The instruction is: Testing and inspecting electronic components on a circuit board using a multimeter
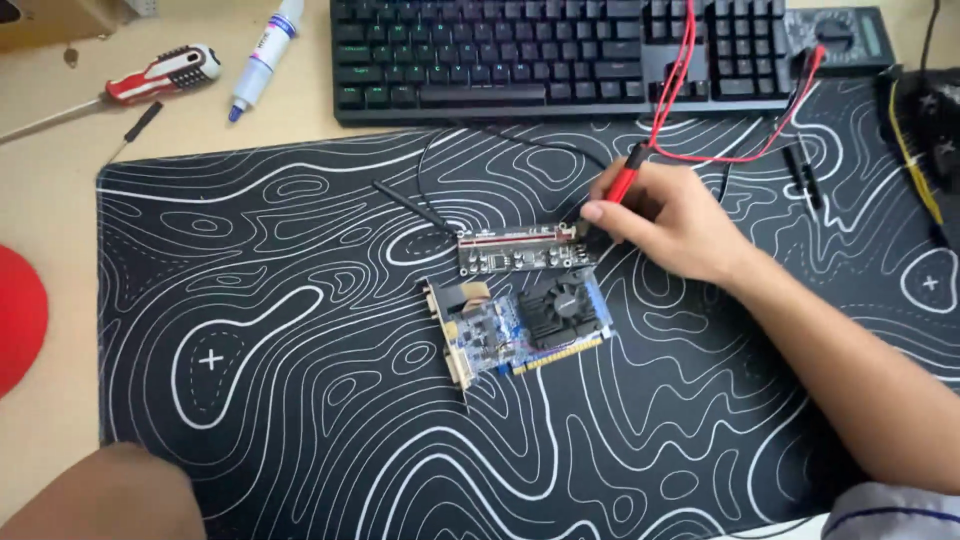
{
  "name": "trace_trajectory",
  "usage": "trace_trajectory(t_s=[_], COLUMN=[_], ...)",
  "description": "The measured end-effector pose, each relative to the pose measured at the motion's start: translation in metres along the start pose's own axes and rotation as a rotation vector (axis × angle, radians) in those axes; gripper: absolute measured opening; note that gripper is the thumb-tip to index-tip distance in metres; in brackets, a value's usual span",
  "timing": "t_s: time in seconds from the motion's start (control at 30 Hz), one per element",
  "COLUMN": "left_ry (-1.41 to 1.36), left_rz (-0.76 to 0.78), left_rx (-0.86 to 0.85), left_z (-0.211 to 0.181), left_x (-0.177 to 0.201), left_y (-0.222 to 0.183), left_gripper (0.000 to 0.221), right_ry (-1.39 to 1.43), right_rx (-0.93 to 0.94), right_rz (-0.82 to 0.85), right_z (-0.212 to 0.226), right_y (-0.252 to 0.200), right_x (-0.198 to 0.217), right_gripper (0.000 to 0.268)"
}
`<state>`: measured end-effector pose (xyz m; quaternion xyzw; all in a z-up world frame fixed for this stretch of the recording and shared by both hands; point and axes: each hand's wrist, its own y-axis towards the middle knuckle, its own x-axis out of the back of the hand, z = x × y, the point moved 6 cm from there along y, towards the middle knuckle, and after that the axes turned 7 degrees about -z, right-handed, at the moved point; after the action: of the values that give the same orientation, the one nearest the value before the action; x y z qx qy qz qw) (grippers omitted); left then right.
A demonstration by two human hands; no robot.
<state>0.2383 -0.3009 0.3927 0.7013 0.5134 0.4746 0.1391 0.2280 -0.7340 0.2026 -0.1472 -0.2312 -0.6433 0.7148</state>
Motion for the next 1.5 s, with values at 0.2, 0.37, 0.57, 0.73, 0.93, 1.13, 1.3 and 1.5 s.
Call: trace_trajectory(t_s=[0.2, 0.37, 0.57, 0.73, 0.93, 1.13, 1.3, 1.5], left_ry=[-0.008, 0.003, 0.012, -0.358, -0.270, -0.172, -0.154, -0.151], left_rz=[-0.014, -0.006, -0.014, 0.196, 0.377, 0.425, 0.451, 0.473], left_rx=[-0.038, -0.036, -0.044, 0.417, 0.536, 0.434, 0.479, 0.492], left_z=[0.030, 0.044, 0.064, 0.120, 0.121, 0.107, 0.106, 0.104], left_x=[-0.027, -0.044, -0.094, -0.154, -0.175, -0.184, -0.188, -0.187], left_y=[0.036, 0.029, 0.021, -0.007, -0.019, -0.015, -0.018, -0.016], left_gripper=[0.014, 0.015, 0.016, 0.064, 0.019, 0.012, 0.012, 0.010], right_ry=[0.039, 0.059, 0.002, -0.014, -0.001, 0.018, 0.047, 0.075], right_rx=[-0.017, -0.008, -0.058, -0.054, -0.048, -0.061, -0.056, -0.060], right_rz=[0.004, 0.018, 0.016, 0.025, 0.023, 0.020, 0.025, 0.014], right_z=[-0.009, -0.005, 0.007, 0.009, 0.008, 0.013, 0.012, 0.009], right_y=[-0.001, 0.000, -0.002, -0.003, -0.003, -0.003, -0.003, -0.003], right_x=[0.000, -0.003, -0.002, -0.002, -0.002, -0.001, -0.002, -0.002], right_gripper=[0.010, 0.009, 0.017, 0.019, 0.019, 0.018, 0.018, 0.020])
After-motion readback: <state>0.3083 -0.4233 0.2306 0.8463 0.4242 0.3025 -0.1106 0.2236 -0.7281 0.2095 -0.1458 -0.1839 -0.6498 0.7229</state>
